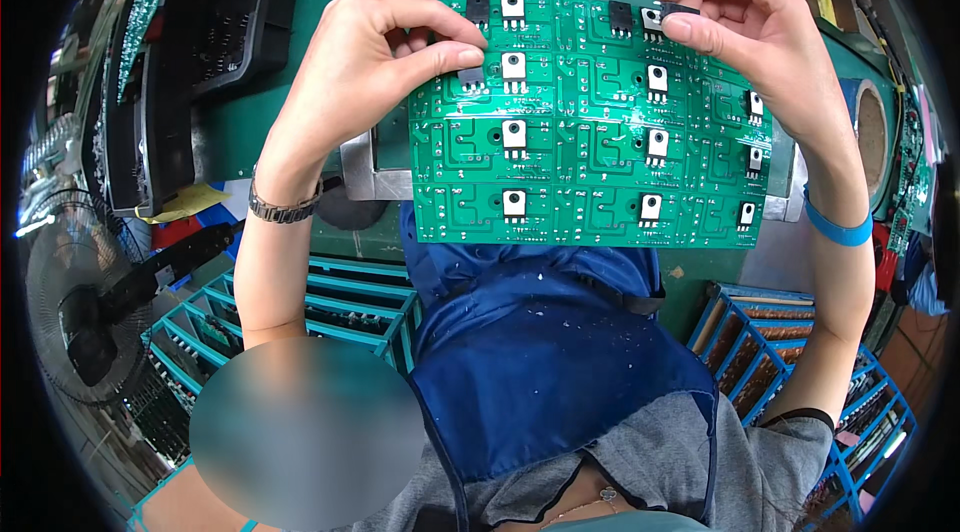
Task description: Manually place electronic components into a printed circuit board.
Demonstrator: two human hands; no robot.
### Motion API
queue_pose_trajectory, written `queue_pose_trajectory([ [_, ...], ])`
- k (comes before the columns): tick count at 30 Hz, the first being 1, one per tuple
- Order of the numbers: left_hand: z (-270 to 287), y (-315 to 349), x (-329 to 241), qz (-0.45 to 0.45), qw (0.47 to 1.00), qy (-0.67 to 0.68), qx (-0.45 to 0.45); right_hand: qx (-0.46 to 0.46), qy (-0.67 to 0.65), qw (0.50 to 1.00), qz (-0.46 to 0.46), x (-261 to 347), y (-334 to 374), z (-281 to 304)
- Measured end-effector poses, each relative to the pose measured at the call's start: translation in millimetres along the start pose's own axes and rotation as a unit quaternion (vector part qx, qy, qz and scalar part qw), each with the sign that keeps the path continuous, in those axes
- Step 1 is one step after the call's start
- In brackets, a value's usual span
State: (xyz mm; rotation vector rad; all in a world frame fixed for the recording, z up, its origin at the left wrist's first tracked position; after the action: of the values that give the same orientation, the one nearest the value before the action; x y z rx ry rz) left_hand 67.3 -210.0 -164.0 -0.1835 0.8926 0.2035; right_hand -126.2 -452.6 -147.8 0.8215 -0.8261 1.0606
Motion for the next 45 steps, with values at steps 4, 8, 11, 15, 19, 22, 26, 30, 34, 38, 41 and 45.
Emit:
queue_pose_trajectory([
  [4, -3, -1, 1, -0.019, 1.000, -0.002, 0.001, -0.010, -0.010, 1.000, -0.017, 0, 4, 0],
  [8, -2, 0, 1, -0.047, 0.999, -0.018, -0.002, -0.009, -0.025, 0.999, -0.038, 2, 7, 0],
  [11, -4, -2, 0, -0.066, 0.997, -0.046, -0.004, -0.002, -0.037, 0.998, -0.055, 2, 10, 1],
  [15, -5, -1, 0, -0.070, 0.997, -0.042, -0.008, 0.004, -0.026, 0.998, -0.050, 1, 11, 0],
  [19, -8, 1, -9, -0.107, 0.990, -0.085, -0.023, -0.009, -0.029, 0.998, -0.062, 7, 16, -2],
  [22, -10, 6, -10, -0.111, 0.986, -0.118, -0.030, -0.001, -0.061, 0.996, -0.063, 9, 19, -2],
  [26, -12, 5, -20, -0.102, 0.973, -0.204, -0.044, -0.006, -0.047, 0.995, -0.082, 12, 22, -1],
  [30, 3, -14, -12, -0.091, 0.987, -0.117, -0.055, 0.002, -0.065, 0.994, -0.092, 9, 23, 0],
  [34, 3, -62, -18, -0.067, 0.988, -0.129, -0.047, -0.011, -0.078, 0.992, -0.101, 17, 22, -9],
  [38, -4, -93, 8, -0.114, 0.971, -0.212, 0.006, -0.004, -0.030, 0.997, -0.069, 15, 16, -20],
  [41, -4, -96, 11, -0.093, 0.971, -0.218, 0.036, -0.017, 0.112, 0.993, -0.035, 19, 14, -24],
  [45, -6, -94, 4, -0.041, 0.979, -0.196, 0.026, -0.038, 0.159, 0.985, 0.055, 7, 7, -28],
])
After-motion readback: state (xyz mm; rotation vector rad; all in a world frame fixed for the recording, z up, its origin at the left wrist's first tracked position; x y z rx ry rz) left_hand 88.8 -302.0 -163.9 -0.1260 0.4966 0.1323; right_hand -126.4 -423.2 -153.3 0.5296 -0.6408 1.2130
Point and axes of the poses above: each hand's wrist, its own y-axis away from the middle knuckle, its own z-axis out of the back of the hand, x = y × z, the point moved 1 cm from there along -y, towards the middle knuckle, and after that the axes turned 9 degrees about -z, right-handed, at the moved point
